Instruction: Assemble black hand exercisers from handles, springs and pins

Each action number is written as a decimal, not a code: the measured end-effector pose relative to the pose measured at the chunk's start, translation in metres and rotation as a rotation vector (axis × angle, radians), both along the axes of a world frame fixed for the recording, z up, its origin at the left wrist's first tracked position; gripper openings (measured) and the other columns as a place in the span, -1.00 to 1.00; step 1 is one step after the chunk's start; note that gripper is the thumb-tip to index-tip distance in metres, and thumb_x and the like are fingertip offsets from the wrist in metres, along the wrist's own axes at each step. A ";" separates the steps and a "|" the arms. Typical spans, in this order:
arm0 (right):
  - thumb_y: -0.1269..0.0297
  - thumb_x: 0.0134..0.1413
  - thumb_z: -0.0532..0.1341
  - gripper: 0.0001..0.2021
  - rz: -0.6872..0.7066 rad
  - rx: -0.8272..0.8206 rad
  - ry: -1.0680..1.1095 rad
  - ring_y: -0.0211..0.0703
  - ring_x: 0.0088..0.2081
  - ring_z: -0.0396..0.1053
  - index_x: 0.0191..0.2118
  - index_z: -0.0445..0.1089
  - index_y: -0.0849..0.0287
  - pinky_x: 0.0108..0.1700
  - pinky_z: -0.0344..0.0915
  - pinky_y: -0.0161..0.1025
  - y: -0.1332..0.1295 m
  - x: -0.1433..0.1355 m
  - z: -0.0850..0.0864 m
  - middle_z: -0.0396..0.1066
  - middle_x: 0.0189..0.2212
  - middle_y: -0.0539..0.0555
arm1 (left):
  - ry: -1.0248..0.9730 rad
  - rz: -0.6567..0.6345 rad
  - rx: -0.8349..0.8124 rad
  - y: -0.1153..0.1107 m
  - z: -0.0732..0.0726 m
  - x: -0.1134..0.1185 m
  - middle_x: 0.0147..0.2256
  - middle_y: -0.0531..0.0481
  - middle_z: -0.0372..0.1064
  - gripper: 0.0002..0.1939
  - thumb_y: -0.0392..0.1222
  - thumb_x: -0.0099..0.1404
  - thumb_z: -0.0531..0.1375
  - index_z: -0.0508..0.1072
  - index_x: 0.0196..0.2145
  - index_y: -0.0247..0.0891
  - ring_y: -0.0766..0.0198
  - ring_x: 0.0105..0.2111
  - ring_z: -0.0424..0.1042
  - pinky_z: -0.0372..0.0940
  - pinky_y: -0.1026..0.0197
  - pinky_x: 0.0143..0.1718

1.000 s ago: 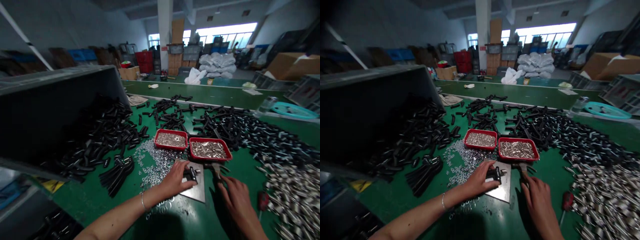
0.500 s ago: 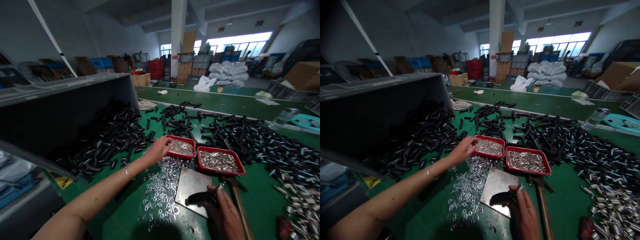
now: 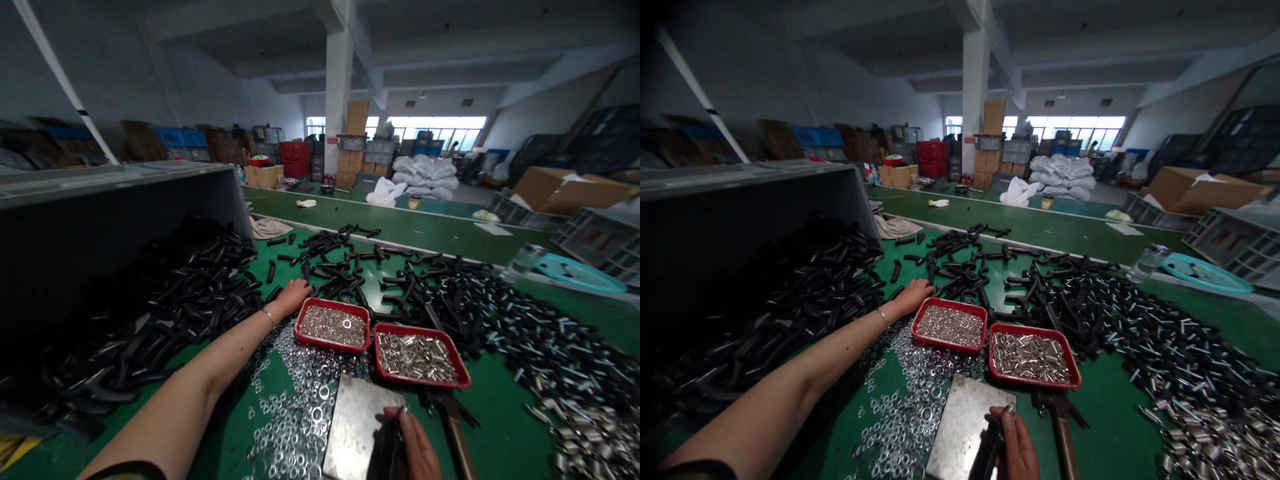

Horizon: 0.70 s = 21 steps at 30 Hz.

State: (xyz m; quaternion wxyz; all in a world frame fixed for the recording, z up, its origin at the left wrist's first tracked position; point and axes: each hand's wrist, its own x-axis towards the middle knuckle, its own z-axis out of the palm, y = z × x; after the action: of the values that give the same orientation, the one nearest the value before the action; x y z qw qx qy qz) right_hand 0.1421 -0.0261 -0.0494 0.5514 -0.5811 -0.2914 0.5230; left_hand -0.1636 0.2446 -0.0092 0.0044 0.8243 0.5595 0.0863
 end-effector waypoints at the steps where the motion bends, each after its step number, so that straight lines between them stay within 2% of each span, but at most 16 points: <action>1: -0.29 0.04 0.20 -0.50 -0.011 -0.005 0.008 0.05 -0.23 0.52 -0.26 0.53 0.09 -0.26 0.45 -0.16 0.000 0.002 -0.001 0.56 -0.28 0.13 | -0.009 -0.006 0.009 -0.001 0.008 -0.005 -0.12 -0.25 0.37 -0.83 -0.18 0.33 0.13 0.49 -0.25 -0.28 -0.03 -0.04 0.33 0.18 -0.06 0.04; 4: -0.26 0.04 0.23 -0.50 -0.004 -0.008 0.052 -0.04 -0.36 0.47 -0.20 0.51 0.12 -0.39 0.39 -0.21 0.000 0.005 0.000 0.54 -0.35 0.10 | -0.076 -0.021 0.043 -0.015 0.048 -0.022 -0.02 -0.24 0.36 -0.77 -0.11 0.35 0.10 0.48 -0.18 -0.28 0.00 0.02 0.31 0.18 -0.04 0.08; 6: -0.23 0.03 0.26 -0.51 0.024 0.000 0.119 -0.14 -0.49 0.39 -0.18 0.50 0.13 -0.49 0.30 -0.26 -0.001 0.005 0.000 0.49 -0.46 0.03 | -0.248 -0.018 0.082 -0.035 0.080 -0.030 -0.06 -0.19 0.41 -0.70 -0.04 0.37 0.08 0.46 -0.13 -0.29 0.07 -0.06 0.38 0.24 0.04 0.02; 8: -0.20 0.04 0.27 -0.54 0.048 0.018 0.204 -0.22 -0.54 0.32 -0.18 0.48 0.12 -0.52 0.22 -0.31 -0.001 0.004 -0.001 0.43 -0.53 -0.02 | -0.445 -0.009 0.033 -0.066 0.103 -0.027 -0.19 -0.10 0.46 -0.67 0.07 0.32 0.15 0.46 -0.17 -0.25 0.12 -0.19 0.42 0.29 0.08 -0.09; 10: -0.17 0.07 0.28 -0.56 0.064 0.043 0.264 -0.26 -0.55 0.29 -0.19 0.46 0.13 -0.52 0.18 -0.33 0.000 0.003 -0.003 0.38 -0.55 -0.05 | -0.666 0.018 -0.160 -0.111 0.112 -0.011 -0.34 -0.03 0.44 -0.64 0.13 0.21 0.26 0.42 -0.27 -0.24 0.17 -0.33 0.41 0.32 0.13 -0.23; 11: -0.16 0.07 0.28 -0.57 0.068 0.056 0.281 -0.26 -0.54 0.29 -0.19 0.46 0.14 -0.52 0.18 -0.34 0.000 0.003 -0.005 0.37 -0.54 -0.05 | -0.819 0.022 -0.310 -0.138 0.108 0.003 -0.40 0.01 0.41 -0.63 0.12 0.18 0.29 0.39 -0.27 -0.23 0.21 -0.40 0.40 0.32 0.16 -0.31; 13: -0.16 0.06 0.29 -0.57 0.069 0.073 0.295 -0.27 -0.53 0.29 -0.20 0.45 0.15 -0.51 0.18 -0.35 0.000 0.004 -0.006 0.36 -0.54 -0.06 | -1.153 0.000 -0.725 -0.200 0.088 0.040 -0.44 0.06 0.37 -0.61 0.13 0.21 0.26 0.32 -0.18 -0.19 0.25 -0.52 0.38 0.31 0.16 -0.42; 14: -0.16 0.05 0.29 -0.56 0.070 0.077 0.302 -0.27 -0.54 0.29 -0.20 0.45 0.15 -0.52 0.18 -0.35 0.000 0.004 -0.006 0.35 -0.55 -0.07 | -1.276 -0.025 -0.913 -0.232 0.072 0.062 -0.43 0.06 0.37 -0.57 0.10 0.19 0.30 0.31 -0.12 -0.17 0.26 -0.54 0.38 0.31 0.16 -0.44; 16: -0.18 0.03 0.30 -0.54 0.085 0.082 0.331 -0.27 -0.57 0.26 -0.20 0.43 0.15 -0.53 0.17 -0.34 -0.001 0.005 -0.003 0.31 -0.59 -0.09 | -1.534 -0.049 -1.167 -0.294 0.033 0.103 -0.44 0.08 0.30 -0.54 0.04 0.20 0.31 0.32 -0.04 -0.19 0.31 -0.53 0.34 0.29 0.18 -0.41; 17: -0.19 0.04 0.29 -0.53 0.097 0.087 0.352 -0.28 -0.59 0.25 -0.20 0.41 0.15 -0.54 0.16 -0.34 -0.002 0.006 -0.002 0.29 -0.60 -0.10 | -1.619 -0.048 -1.304 -0.321 0.013 0.120 -0.48 0.08 0.26 -0.60 0.06 0.25 0.26 0.37 -0.08 -0.24 0.33 -0.54 0.31 0.28 0.18 -0.39; 19: -0.19 0.04 0.28 -0.53 0.119 0.102 0.400 -0.29 -0.61 0.23 -0.20 0.39 0.17 -0.54 0.16 -0.34 -0.003 0.007 0.003 0.28 -0.61 -0.11 | -1.666 -0.027 -1.608 -0.365 -0.022 0.143 -0.48 0.00 0.29 -0.64 0.05 0.29 0.21 0.45 -0.19 -0.34 0.29 -0.48 0.34 0.25 0.18 -0.36; 21: -0.19 0.04 0.29 -0.52 0.121 0.111 0.429 -0.30 -0.60 0.23 -0.21 0.38 0.18 -0.53 0.17 -0.34 -0.005 0.007 0.006 0.28 -0.60 -0.10 | -1.738 0.039 -1.797 -0.392 -0.043 0.149 -0.50 -0.02 0.31 -0.66 0.03 0.19 0.26 0.47 -0.27 -0.35 0.26 -0.46 0.37 0.21 0.21 -0.35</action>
State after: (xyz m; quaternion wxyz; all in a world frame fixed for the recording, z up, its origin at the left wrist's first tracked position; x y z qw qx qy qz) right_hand 0.1491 -0.0306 -0.0436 0.5995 -0.4067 -0.2301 0.6498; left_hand -0.0141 -0.1471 -0.0527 0.9314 0.1917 0.2443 0.1897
